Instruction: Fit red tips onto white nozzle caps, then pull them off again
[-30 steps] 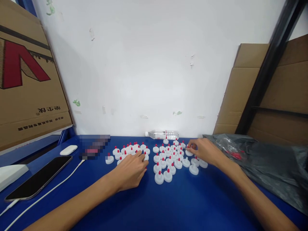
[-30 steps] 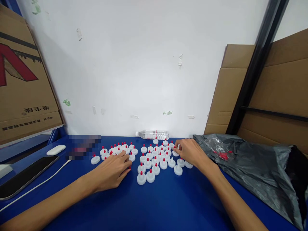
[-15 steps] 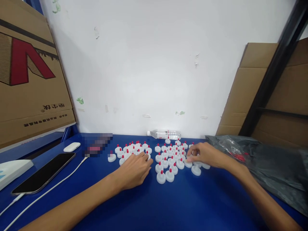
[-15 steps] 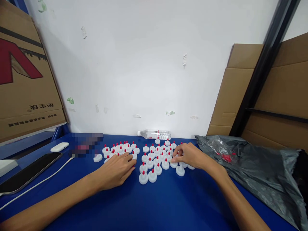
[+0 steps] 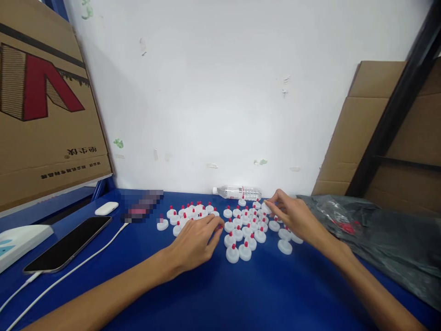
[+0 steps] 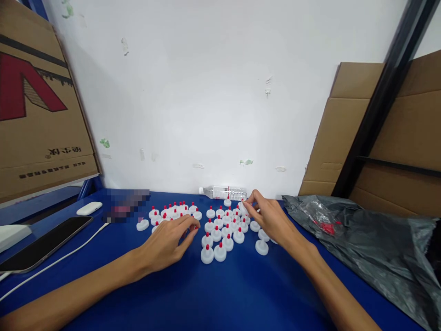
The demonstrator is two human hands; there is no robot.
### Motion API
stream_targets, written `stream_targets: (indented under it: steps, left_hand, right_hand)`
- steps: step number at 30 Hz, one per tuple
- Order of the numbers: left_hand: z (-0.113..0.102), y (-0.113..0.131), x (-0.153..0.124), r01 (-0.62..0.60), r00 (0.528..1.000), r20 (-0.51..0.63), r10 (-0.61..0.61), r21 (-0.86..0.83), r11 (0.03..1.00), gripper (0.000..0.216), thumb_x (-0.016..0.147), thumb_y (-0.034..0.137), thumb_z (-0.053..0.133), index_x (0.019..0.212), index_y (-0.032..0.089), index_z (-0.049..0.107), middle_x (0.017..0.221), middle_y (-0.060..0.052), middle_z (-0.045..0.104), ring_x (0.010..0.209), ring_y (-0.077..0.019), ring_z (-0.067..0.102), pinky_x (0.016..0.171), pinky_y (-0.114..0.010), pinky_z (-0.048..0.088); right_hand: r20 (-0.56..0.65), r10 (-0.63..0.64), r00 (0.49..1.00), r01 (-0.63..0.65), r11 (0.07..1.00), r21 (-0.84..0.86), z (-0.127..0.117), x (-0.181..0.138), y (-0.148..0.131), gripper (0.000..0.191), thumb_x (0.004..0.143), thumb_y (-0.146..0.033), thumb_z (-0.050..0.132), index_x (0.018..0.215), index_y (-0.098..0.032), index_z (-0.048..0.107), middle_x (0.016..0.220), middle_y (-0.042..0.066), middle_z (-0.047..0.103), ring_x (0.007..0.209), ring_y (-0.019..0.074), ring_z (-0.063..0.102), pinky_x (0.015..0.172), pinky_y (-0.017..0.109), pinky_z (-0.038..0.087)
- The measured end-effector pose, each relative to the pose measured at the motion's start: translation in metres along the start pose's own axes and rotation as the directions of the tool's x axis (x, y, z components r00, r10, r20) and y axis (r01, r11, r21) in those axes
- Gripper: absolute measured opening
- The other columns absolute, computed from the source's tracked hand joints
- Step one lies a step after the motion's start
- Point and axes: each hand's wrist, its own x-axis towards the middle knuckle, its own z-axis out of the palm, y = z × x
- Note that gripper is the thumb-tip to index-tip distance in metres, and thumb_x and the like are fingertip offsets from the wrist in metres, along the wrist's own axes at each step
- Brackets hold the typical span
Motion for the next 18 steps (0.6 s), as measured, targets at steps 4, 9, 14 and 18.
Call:
stream_targets:
  steps: [4,9,14,18]
  left_hand:
    - [0.003,0.001,-0.002,-0.018,0.998,-0.061,0.014,-0.08,0.997,0.013,0.1,0.022,0.046,0.106,0.022,0.057,0.102,-0.002,0.067,0.081,-0.0157,0.065,0.064,-0.026,0.044]
    - [0.003,0.004,-0.002,-0.068,0.992,-0.115,0.054,-0.117,0.991,0.015,0.1,0.02,0.047,0.106,0.021,0.06,0.101,-0.003,0.067,0.083,-0.015,0.066,0.066,-0.025,0.047]
    - [0.002,0.006,-0.001,-0.113,0.987,-0.128,0.097,-0.119,0.986,0.016,0.099,0.02,0.049,0.109,0.022,0.061,0.104,-0.003,0.068,0.082,-0.014,0.067,0.062,-0.022,0.048]
    - [0.006,0.004,-0.002,-0.15,0.975,-0.178,0.132,-0.091,0.985,0.022,0.098,0.02,0.053,0.119,0.023,0.061,0.107,-0.003,0.069,0.083,-0.0132,0.068,0.058,-0.02,0.047]
  right_hand:
    - [-0.076,-0.088,0.993,0.088,0.996,0.002,0.014,-0.003,-0.013,0.025,0.1,-0.046,0.049,0.103,-0.023,0.056,0.085,0.003,0.069,0.07,0.0181,0.065,0.062,0.028,0.049]
    - [-0.079,-0.282,0.956,0.277,0.958,-0.069,0.022,-0.008,-0.029,0.023,0.1,-0.038,0.052,0.118,-0.025,0.059,0.109,0.007,0.064,0.079,0.0169,0.066,0.069,0.029,0.053]
    - [-0.081,-0.414,0.907,0.405,0.908,-0.107,0.029,-0.012,-0.036,0.026,0.103,-0.034,0.048,0.122,-0.029,0.065,0.114,0.007,0.058,0.073,0.0128,0.064,0.069,0.029,0.055]
    - [-0.11,-0.447,0.888,0.439,0.894,-0.088,0.033,-0.015,-0.039,0.028,0.103,-0.03,0.047,0.124,-0.029,0.065,0.115,0.009,0.056,0.077,0.0134,0.064,0.066,0.028,0.055]
